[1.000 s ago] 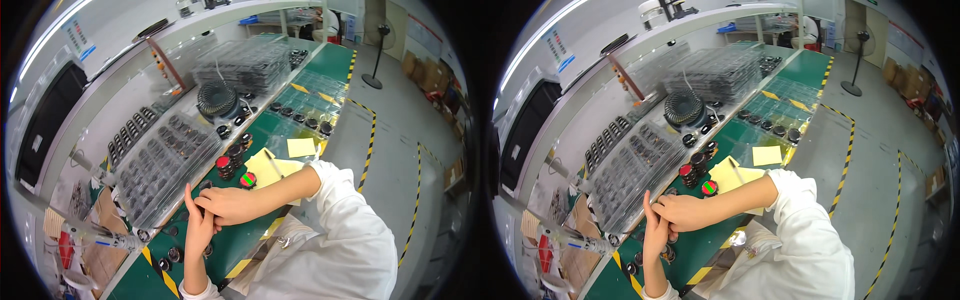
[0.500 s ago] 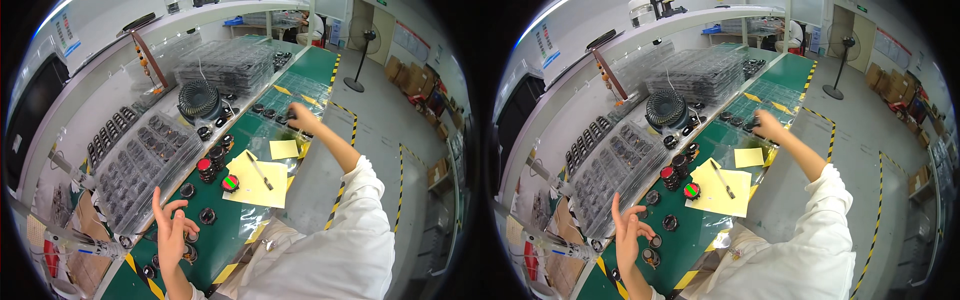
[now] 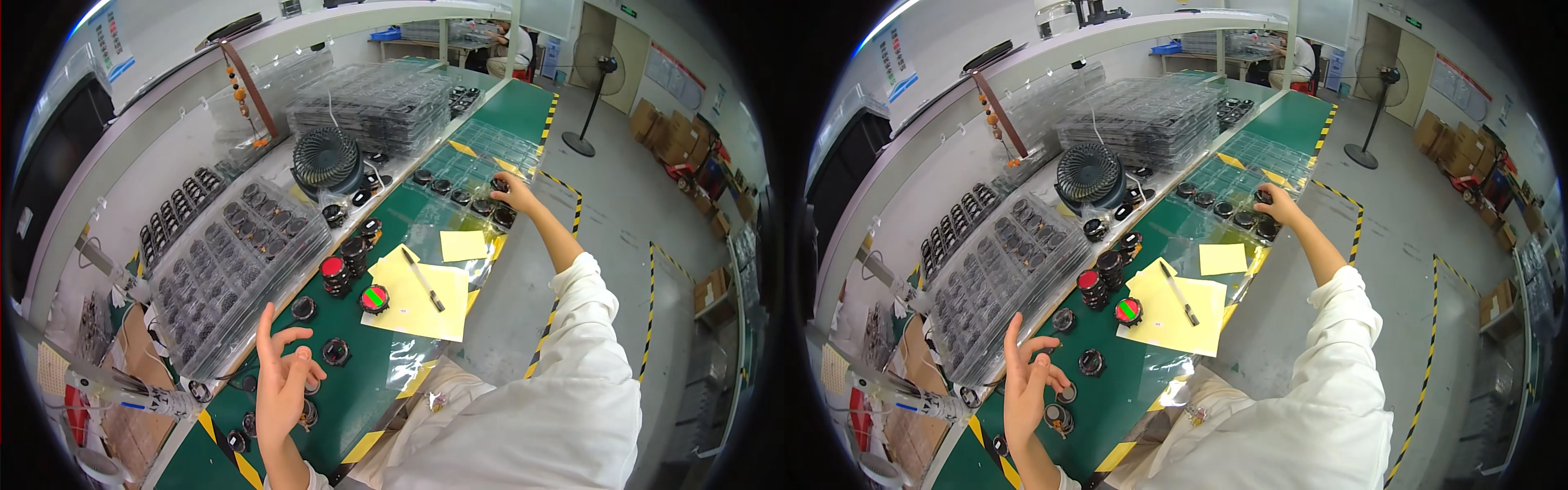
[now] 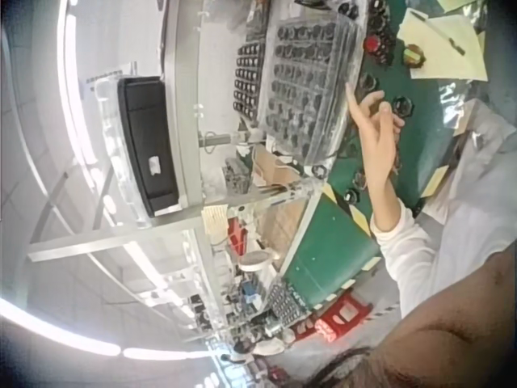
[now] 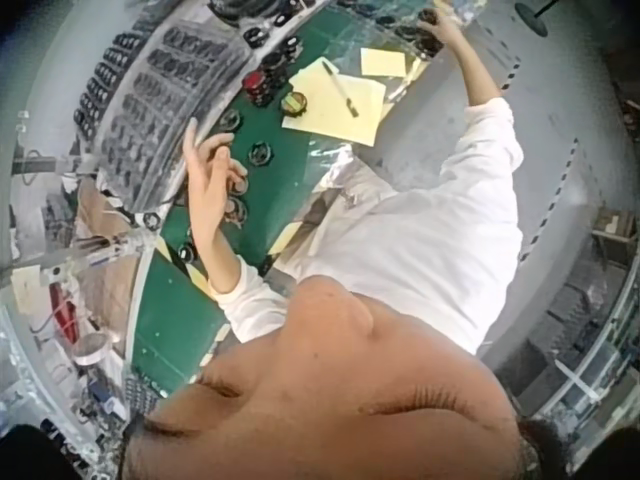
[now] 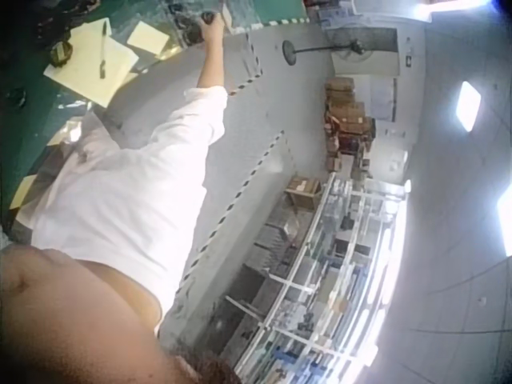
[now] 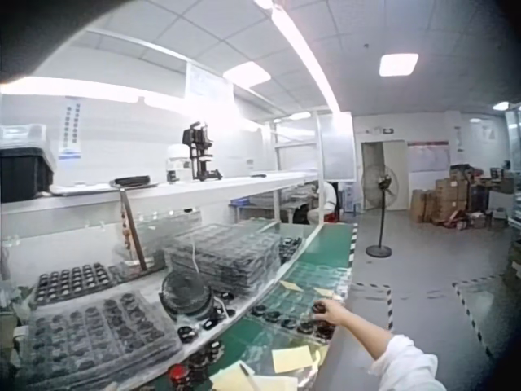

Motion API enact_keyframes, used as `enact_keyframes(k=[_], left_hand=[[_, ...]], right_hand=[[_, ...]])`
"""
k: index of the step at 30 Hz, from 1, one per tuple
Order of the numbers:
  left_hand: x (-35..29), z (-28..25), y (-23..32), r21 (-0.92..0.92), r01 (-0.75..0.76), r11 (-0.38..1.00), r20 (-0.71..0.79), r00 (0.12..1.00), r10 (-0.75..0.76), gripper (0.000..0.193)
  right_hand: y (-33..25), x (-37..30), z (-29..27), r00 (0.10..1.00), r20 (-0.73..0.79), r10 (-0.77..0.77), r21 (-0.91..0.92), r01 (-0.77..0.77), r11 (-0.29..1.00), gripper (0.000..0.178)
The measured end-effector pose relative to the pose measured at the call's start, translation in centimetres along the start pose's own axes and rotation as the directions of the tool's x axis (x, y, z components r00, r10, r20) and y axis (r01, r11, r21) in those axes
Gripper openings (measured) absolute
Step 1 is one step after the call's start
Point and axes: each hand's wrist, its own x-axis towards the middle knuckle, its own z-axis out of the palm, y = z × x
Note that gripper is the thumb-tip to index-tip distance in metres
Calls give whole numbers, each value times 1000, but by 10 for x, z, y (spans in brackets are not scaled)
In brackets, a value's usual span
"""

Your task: Inspecting and assembling small circular electronic components at a production workbench.

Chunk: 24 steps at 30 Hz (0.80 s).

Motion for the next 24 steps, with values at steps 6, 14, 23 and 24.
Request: enact_keyframes(k=[6, 14, 23, 24], left_hand=[[-4, -8, 7, -14, -28, 999, -16, 999, 28, 62], [-8, -24, 13, -11, -45, 999, -67, 997, 45, 60], [-12, -23, 17, 15, -52, 999, -45, 998, 52, 60], [-11, -24, 17, 44, -45, 998, -25, 999, 46, 59]], right_hand=[[-38, 8, 31, 986, -101, -132, -192, 110, 975, 57], [-286, -61, 62, 635, 417, -650, 296, 581, 758, 60], [-321, -83, 119, 437, 651, -621, 197, 692, 694, 55], [-322, -82, 119, 445, 677, -586, 180, 672, 718, 56]])
